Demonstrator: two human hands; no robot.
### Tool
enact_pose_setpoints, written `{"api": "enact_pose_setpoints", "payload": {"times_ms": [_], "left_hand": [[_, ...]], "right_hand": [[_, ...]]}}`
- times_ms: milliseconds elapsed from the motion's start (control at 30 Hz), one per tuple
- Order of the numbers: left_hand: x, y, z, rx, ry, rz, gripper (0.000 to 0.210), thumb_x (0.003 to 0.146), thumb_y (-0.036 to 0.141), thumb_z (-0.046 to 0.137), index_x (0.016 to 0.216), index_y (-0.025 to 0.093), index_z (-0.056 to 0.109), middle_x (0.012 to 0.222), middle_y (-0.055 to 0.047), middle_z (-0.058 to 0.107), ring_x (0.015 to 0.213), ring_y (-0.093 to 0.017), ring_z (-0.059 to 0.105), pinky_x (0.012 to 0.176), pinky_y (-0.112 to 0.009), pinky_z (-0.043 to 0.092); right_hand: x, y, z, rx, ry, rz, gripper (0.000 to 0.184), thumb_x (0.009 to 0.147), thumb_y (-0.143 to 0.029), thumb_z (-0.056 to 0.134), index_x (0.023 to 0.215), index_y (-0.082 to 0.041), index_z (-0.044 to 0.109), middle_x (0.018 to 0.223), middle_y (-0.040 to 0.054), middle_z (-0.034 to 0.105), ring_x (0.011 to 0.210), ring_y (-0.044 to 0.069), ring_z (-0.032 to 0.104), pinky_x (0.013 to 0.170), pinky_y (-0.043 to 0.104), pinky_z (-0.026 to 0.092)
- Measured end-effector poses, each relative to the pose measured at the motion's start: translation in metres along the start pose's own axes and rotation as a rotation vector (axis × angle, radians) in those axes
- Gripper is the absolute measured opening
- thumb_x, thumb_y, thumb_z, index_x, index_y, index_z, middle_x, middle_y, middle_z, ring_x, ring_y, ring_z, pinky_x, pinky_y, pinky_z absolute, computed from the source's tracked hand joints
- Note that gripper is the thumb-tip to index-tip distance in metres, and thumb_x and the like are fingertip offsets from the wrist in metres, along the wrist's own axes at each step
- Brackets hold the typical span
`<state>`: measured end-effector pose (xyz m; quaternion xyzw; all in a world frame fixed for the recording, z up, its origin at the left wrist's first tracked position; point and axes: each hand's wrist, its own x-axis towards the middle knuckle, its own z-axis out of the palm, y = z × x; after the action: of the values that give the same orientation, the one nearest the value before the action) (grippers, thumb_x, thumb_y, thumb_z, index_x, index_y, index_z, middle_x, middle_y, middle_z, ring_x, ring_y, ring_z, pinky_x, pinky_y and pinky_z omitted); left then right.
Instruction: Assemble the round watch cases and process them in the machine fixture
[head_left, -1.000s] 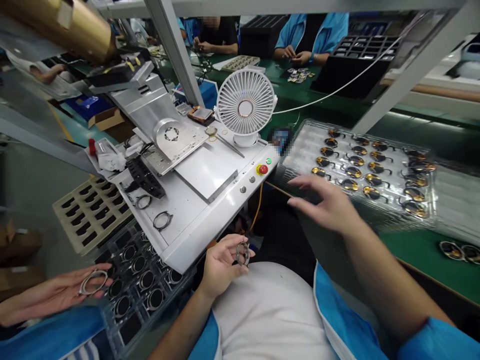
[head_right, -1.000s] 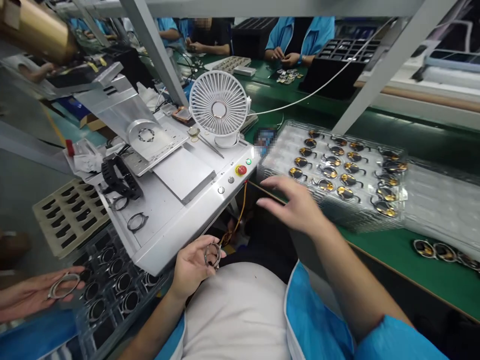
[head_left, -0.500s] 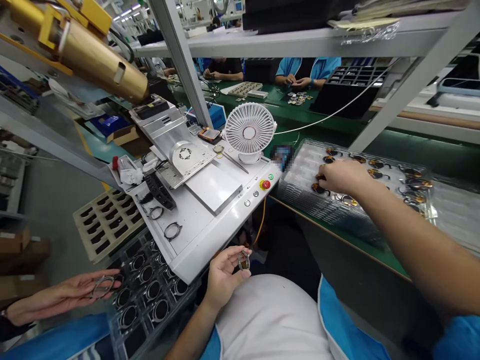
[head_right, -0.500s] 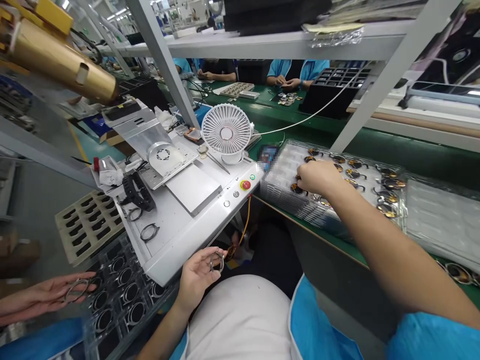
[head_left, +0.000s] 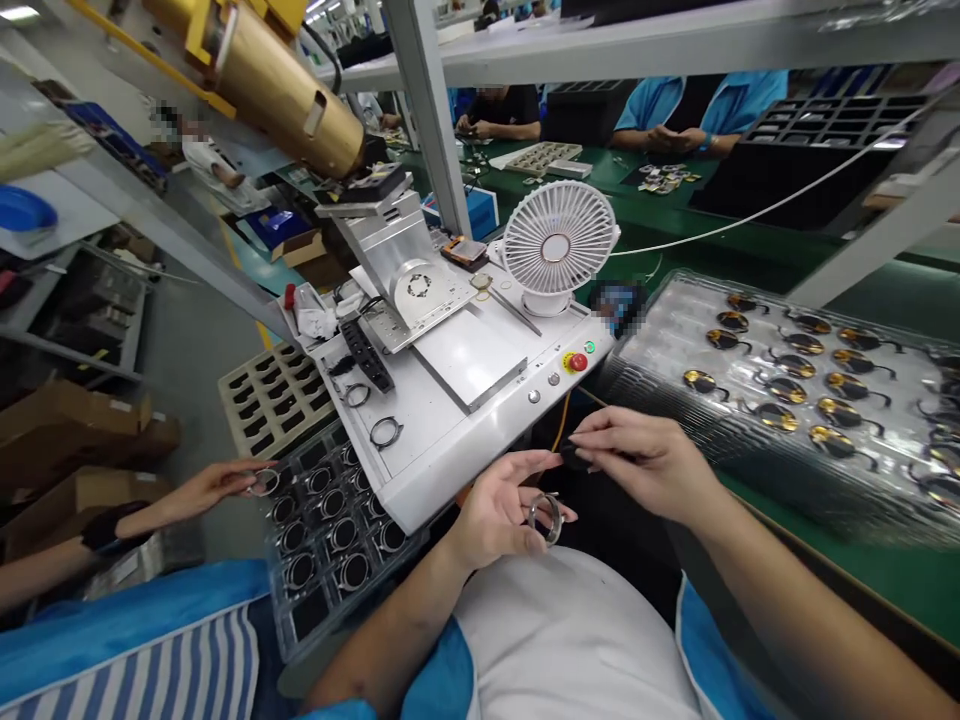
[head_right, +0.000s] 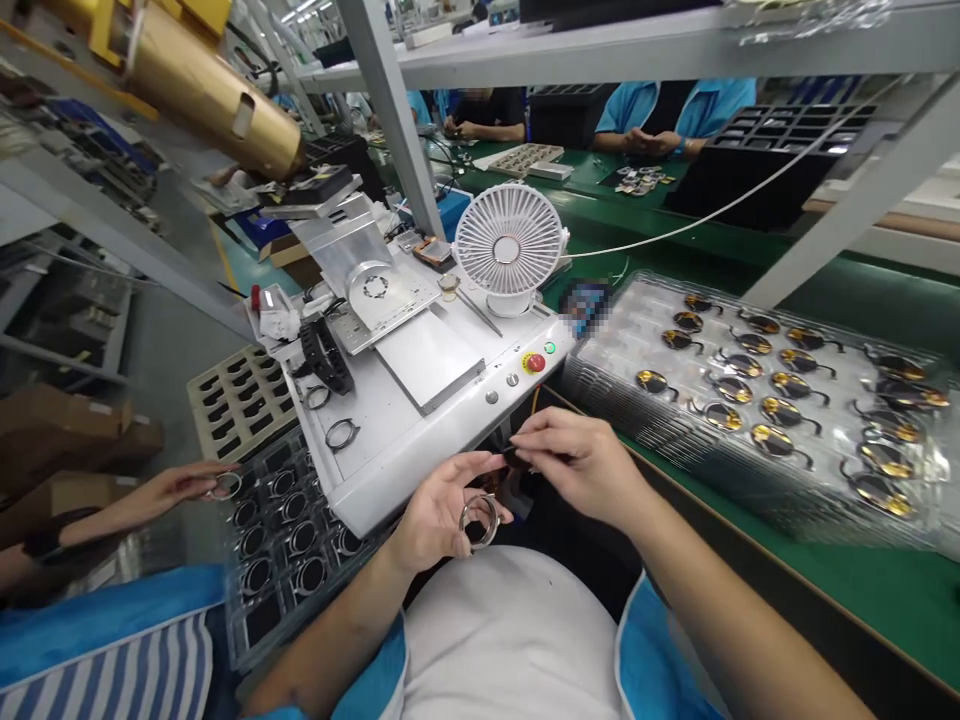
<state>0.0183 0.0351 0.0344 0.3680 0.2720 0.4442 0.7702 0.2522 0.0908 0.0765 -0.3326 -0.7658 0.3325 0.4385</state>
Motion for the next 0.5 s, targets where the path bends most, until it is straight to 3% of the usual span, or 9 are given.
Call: {"api": "enact_pose_setpoints", "payload": {"times_ms": [133,233,300,367,433,500], "left_hand": [[-0.005,0.005,-0.01,-0.015,0.004,-0.045,0.093,0.05,0.041,0.103,0.132,0.016,0.066,0.108,-0.015,0.077,0.091,-0.029,0.078,0.072,-0.029,0.055],[-0.016,0.006,-0.019,-0.03,0.111,-0.024,0.092,0.052,0.041,0.102,0.132,0.012,0.066,0.088,-0.012,0.079,0.09,-0.028,0.077,0.072,-0.028,0.054],[-0.022,0.006,-0.024,-0.042,0.204,0.027,0.091,0.054,0.04,0.102,0.133,0.012,0.066,0.091,-0.012,0.079,0.091,-0.027,0.077,0.073,-0.028,0.054],[-0.028,0.007,-0.028,-0.027,0.263,0.07,0.092,0.056,0.04,0.101,0.135,0.012,0.064,0.092,-0.012,0.079,0.093,-0.027,0.077,0.075,-0.029,0.053],[-0.034,0.008,-0.031,0.011,0.272,0.093,0.097,0.057,0.041,0.1,0.14,0.012,0.061,0.093,-0.013,0.08,0.094,-0.028,0.076,0.075,-0.029,0.053],[-0.04,0.009,-0.032,0.048,0.255,0.105,0.102,0.057,0.043,0.1,0.144,0.012,0.057,0.094,-0.013,0.08,0.094,-0.027,0.076,0.076,-0.029,0.053]], "right_hand": [[0.001,-0.005,0.035,-0.002,-0.041,-0.09,0.013,0.099,-0.022,0.062,0.091,-0.019,0.072,0.093,0.0075,0.068,0.073,0.016,0.067,0.059,0.026,0.055],[0.015,0.001,0.043,-0.072,-0.122,-0.082,0.016,0.1,-0.026,0.059,0.087,-0.019,0.064,0.099,0.01,0.067,0.079,0.018,0.066,0.067,0.03,0.055],[0.037,0.008,0.046,-0.068,-0.084,0.056,0.018,0.099,-0.032,0.059,0.085,-0.02,0.059,0.09,0.0088,0.068,0.073,0.019,0.065,0.067,0.031,0.054],[0.066,0.017,0.047,0.028,0.017,0.294,0.022,0.097,-0.036,0.063,0.084,-0.021,0.055,0.07,0.0034,0.066,0.058,0.017,0.061,0.059,0.029,0.051],[0.096,0.027,0.049,0.148,0.116,0.532,0.024,0.093,-0.036,0.069,0.083,-0.021,0.052,0.059,-0.001,0.063,0.046,0.014,0.055,0.05,0.025,0.047],[0.119,0.039,0.05,0.203,0.178,0.673,0.026,0.09,-0.033,0.074,0.081,-0.021,0.052,0.056,-0.0012,0.062,0.041,0.013,0.053,0.044,0.024,0.045]]}}
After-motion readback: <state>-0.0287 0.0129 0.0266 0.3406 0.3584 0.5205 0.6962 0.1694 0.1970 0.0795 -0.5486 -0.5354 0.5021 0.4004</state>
